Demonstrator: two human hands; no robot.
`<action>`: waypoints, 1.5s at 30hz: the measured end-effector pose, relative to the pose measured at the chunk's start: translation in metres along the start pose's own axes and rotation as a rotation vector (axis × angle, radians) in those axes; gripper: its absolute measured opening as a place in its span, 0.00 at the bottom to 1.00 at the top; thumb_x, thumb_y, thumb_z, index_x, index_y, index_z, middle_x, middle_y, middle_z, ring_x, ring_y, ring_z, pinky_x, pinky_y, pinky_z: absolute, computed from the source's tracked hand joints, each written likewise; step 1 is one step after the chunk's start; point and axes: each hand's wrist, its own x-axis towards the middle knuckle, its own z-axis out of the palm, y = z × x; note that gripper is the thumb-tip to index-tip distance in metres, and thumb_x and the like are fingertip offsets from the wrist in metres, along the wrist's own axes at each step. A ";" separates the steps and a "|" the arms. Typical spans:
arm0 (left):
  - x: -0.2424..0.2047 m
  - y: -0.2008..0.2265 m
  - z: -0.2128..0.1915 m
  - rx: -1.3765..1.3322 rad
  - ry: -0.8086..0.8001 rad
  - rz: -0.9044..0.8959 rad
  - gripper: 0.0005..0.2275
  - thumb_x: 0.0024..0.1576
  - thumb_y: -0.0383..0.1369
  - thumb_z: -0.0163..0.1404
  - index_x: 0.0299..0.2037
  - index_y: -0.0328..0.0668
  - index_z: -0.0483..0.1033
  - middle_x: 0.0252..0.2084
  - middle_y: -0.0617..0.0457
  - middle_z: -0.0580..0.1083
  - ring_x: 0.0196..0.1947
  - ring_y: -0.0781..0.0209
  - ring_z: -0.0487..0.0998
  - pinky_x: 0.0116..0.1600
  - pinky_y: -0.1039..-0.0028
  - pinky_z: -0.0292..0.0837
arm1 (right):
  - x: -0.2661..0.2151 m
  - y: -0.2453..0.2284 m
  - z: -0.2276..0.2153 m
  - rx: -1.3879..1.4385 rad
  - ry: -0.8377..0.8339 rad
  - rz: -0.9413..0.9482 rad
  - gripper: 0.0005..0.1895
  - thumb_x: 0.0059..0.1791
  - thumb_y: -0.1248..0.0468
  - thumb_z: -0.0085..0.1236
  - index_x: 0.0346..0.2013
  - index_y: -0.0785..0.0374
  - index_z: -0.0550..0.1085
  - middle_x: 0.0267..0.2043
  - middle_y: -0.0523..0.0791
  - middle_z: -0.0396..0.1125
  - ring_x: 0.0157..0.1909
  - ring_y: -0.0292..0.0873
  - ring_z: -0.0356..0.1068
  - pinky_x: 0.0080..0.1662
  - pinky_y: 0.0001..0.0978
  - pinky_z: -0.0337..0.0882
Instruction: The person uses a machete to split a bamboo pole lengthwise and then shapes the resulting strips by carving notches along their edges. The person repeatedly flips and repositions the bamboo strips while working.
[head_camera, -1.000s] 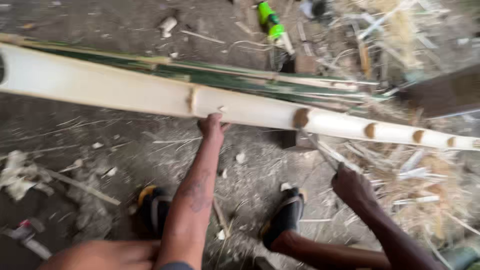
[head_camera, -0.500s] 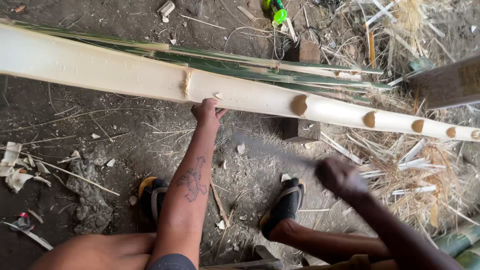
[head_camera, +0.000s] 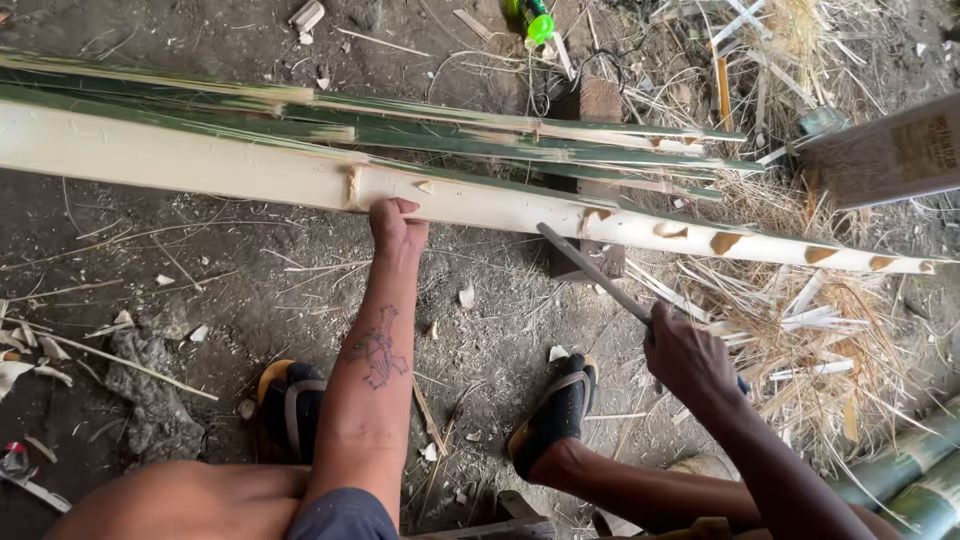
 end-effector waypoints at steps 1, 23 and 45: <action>0.011 0.001 -0.007 -0.011 -0.044 0.041 0.23 0.45 0.14 0.40 0.54 0.26 0.57 0.50 0.39 0.62 0.51 0.42 0.65 0.65 0.46 0.67 | 0.004 -0.001 -0.016 -0.048 -0.013 -0.005 0.14 0.61 0.58 0.35 0.47 0.67 0.64 0.17 0.44 0.61 0.11 0.35 0.51 0.13 0.31 0.54; -0.013 0.039 0.083 -0.008 0.177 0.073 0.23 0.36 0.13 0.37 0.44 0.30 0.69 0.38 0.47 0.71 0.38 0.54 0.77 0.56 0.59 0.77 | -0.048 -0.028 -0.071 -0.132 0.241 -0.416 0.13 0.61 0.59 0.38 0.41 0.64 0.69 0.19 0.44 0.64 0.12 0.32 0.59 0.12 0.29 0.64; -0.057 0.075 0.114 0.207 0.487 0.236 0.27 0.46 0.30 0.48 0.58 0.46 0.54 0.53 0.48 0.60 0.44 0.53 0.72 0.44 0.63 0.79 | -0.007 0.067 -0.085 -0.010 -0.069 0.194 0.11 0.55 0.58 0.51 0.43 0.64 0.70 0.20 0.49 0.72 0.15 0.39 0.66 0.18 0.33 0.69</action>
